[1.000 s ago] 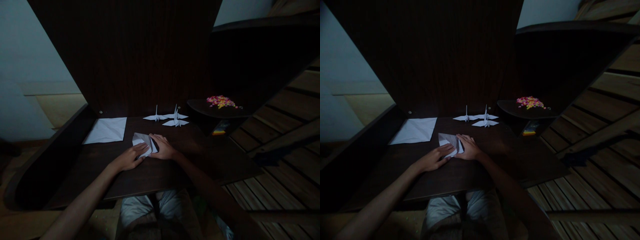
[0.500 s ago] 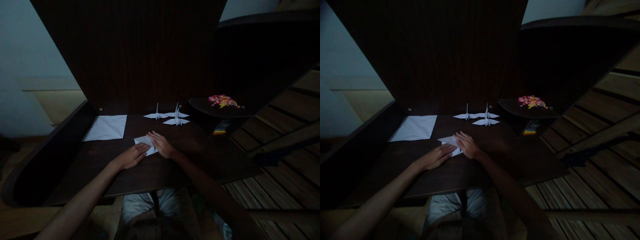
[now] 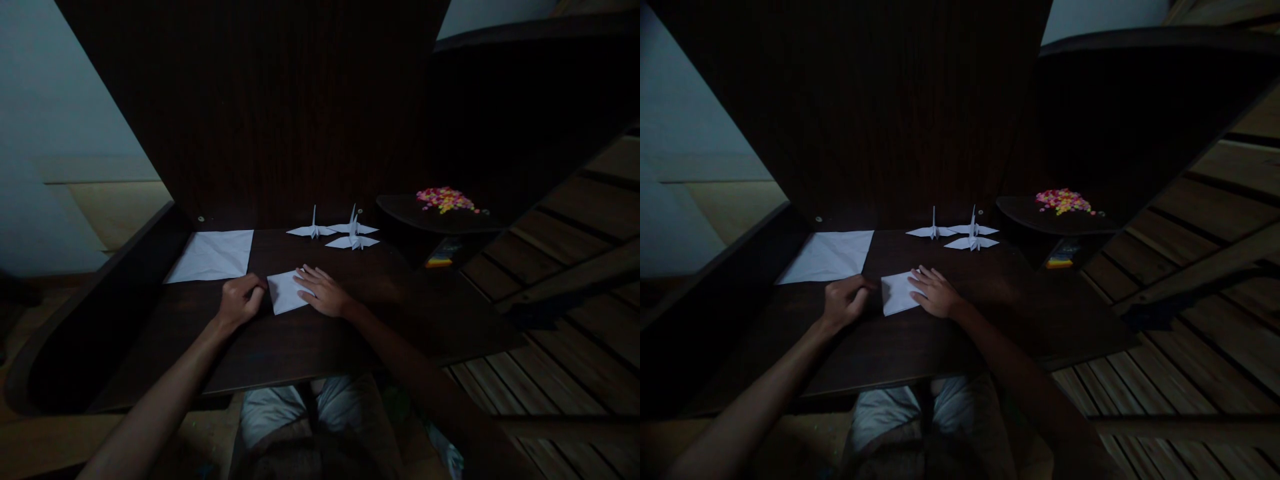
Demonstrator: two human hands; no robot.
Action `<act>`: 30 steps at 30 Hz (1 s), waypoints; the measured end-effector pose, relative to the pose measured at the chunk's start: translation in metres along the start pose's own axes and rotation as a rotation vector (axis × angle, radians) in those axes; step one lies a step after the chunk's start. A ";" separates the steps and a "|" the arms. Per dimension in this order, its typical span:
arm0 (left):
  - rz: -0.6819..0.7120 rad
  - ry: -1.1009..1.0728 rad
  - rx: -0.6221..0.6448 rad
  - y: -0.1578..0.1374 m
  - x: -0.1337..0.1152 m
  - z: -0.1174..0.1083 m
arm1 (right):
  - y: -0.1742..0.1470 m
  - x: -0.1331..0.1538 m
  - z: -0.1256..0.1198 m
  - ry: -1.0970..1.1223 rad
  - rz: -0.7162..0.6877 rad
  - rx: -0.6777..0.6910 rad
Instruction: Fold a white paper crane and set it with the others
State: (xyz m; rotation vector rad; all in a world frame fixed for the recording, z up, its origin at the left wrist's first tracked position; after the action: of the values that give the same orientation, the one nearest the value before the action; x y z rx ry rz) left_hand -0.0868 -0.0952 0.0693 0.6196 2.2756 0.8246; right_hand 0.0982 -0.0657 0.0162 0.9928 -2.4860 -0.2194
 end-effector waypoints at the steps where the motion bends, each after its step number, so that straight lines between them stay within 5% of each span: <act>1: -0.028 0.014 -0.020 0.001 0.002 0.000 | -0.001 0.002 0.001 -0.035 -0.019 0.015; 4: -0.047 0.010 0.045 0.001 0.003 0.013 | -0.002 0.009 0.003 -0.118 -0.044 0.047; 12: 0.141 0.010 0.500 -0.014 0.003 0.061 | -0.001 0.009 0.005 -0.134 -0.018 0.025; 30: 0.307 0.130 0.582 0.009 0.012 0.056 | 0.030 -0.015 0.004 -0.094 -0.118 0.178</act>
State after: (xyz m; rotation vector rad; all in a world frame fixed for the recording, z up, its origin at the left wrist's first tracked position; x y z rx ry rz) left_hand -0.0549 -0.0598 0.0366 1.2294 2.5876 0.3242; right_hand 0.0876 -0.0338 0.0164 1.2300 -2.5695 -0.0840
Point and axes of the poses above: each hand's wrist, its own y-axis towards the middle knuckle, its own z-axis out of the palm, x = y × z, the point moved 6 cm from there along y, towards the middle knuckle, and after that the axes turned 7 degrees about -x, right-handed, at the moved point
